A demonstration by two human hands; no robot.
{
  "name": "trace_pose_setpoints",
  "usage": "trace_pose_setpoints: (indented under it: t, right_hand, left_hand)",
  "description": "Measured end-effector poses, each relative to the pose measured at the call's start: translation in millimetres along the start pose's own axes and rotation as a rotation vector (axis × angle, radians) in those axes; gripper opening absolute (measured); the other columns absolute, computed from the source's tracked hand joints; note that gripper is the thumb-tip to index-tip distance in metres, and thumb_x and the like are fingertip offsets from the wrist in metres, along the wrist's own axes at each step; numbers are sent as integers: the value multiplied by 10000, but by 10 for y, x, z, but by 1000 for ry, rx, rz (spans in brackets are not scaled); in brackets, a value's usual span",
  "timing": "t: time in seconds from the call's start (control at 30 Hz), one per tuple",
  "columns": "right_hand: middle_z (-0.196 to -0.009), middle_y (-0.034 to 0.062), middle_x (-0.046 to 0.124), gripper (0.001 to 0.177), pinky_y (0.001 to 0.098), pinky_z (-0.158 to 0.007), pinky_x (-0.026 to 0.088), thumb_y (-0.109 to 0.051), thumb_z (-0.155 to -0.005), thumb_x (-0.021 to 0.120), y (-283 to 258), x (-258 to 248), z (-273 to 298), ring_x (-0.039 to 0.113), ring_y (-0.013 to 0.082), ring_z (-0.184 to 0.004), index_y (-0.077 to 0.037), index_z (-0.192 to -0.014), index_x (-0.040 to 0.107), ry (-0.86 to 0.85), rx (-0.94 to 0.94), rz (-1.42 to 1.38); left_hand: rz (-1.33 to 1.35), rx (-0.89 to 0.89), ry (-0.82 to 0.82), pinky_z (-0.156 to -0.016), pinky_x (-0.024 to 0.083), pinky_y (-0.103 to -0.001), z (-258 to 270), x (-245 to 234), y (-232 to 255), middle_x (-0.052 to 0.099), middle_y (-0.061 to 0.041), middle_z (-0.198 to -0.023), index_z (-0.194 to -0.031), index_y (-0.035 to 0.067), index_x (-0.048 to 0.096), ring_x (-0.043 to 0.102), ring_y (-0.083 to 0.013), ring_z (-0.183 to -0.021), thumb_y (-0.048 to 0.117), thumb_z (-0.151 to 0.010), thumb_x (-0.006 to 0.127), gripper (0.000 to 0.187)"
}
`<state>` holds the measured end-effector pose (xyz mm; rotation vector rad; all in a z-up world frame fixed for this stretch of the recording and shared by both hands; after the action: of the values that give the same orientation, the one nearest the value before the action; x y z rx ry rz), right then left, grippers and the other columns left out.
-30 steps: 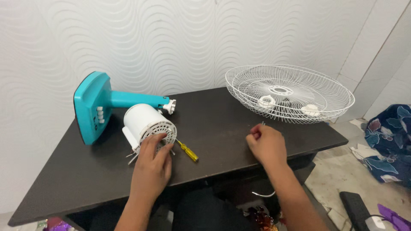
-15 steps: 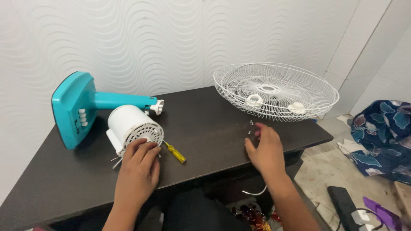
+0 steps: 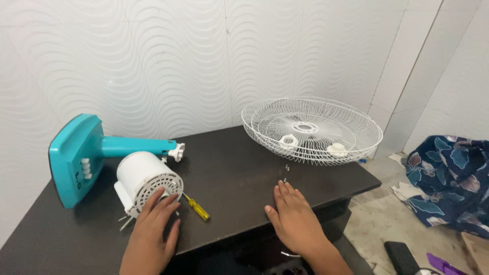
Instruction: The person disassembles a small electric fan on a dark table using a yellow screwdriver. They remove screws from the motor housing, separate the motor from its casing, and detach the rear cover and internal components.
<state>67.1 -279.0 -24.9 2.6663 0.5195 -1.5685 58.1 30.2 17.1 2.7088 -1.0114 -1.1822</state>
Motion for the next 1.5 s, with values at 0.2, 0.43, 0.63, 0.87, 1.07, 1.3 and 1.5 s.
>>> trace_pose_setpoints:
  t: [0.2, 0.43, 0.63, 0.87, 1.07, 1.3, 1.5]
  right_hand:
    - [-1530, 321, 348, 728, 480, -1188, 239, -486, -1017, 449, 91, 173, -166, 312, 414, -1457, 114, -1425, 407, -110, 42, 80]
    - [-1606, 287, 235, 794, 458, -1233, 169, -541, -1035, 403, 236, 294, -396, 187, 388, -1527, 92, -1502, 294, -315, 156, 95]
    - [-1640, 247, 200, 818, 429, -1253, 138, -572, -1033, 352, 314, 347, -522, 135, 343, -1555, 69, -1532, 259, -362, 206, 115]
    - [-1647, 197, 237, 813, 402, -1258, 142, -590, -1018, 345, 401, 410, -581, 168, 303, -1560, 32, -1538, 283, -332, 231, 162]
    - [-1567, 204, 388, 706, 407, -1227, 283, -519, -1019, 396, 297, 317, -566, 300, 312, -1517, 30, -1461, 441, -217, 190, 233]
    - [-1200, 130, 652, 436, 377, -1021, 530, -350, -964, 520, -476, 314, -181, 627, 231, -1159, -124, -1298, 685, -134, 108, 166]
    - [-985, 21, 709, 353, 352, -901, 562, -265, -919, 597, -961, 103, -419, 710, 185, -949, -147, -1224, 730, -201, 135, -309]
  left_hand:
    - [30, 103, -30, -1137, 365, -473, 39, 251, -344, 631, -107, -1358, -1144, 52, 677, 405, -343, -1432, 77, -725, 747, 426]
    - [-27, 40, -154, -1166, 280, -513, -17, 459, -565, 602, -100, -1421, -1196, 75, 686, 333, -347, -1500, 96, -732, 770, 473]
    - [15, 8, -91, -1155, 342, -479, 30, 228, -299, 610, -82, -1419, -1202, 76, 680, 364, -287, -1454, 78, -769, 726, 436]
    - [68, 24, 18, -1110, 392, -459, -16, -31, 18, 635, -108, -1326, -1142, 32, 674, 425, -329, -1427, 23, -763, 721, 382]
    - [85, -35, 52, -1122, 399, -466, 48, -103, 58, 624, -109, -1374, -1152, 23, 675, 429, -322, -1436, -34, -810, 655, 348]
    - [-10, -76, 215, -1155, 340, -545, 112, -281, 124, 522, -112, -1499, -1192, 39, 656, 337, -363, -1498, 26, -771, 697, 424]
    - [-218, 35, 121, -1121, 200, -651, -187, -433, 192, 273, -235, -1595, -1332, 113, 618, 210, -469, -1475, 162, -634, 821, 729]
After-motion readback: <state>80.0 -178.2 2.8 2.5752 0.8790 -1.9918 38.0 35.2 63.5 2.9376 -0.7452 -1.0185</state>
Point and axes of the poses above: each hand's wrist, its own z-axis away from the middle knuckle, its own x-axis out of the palm, y = z × x, the point moved 6 cm from there along -z, towards the middle knuckle
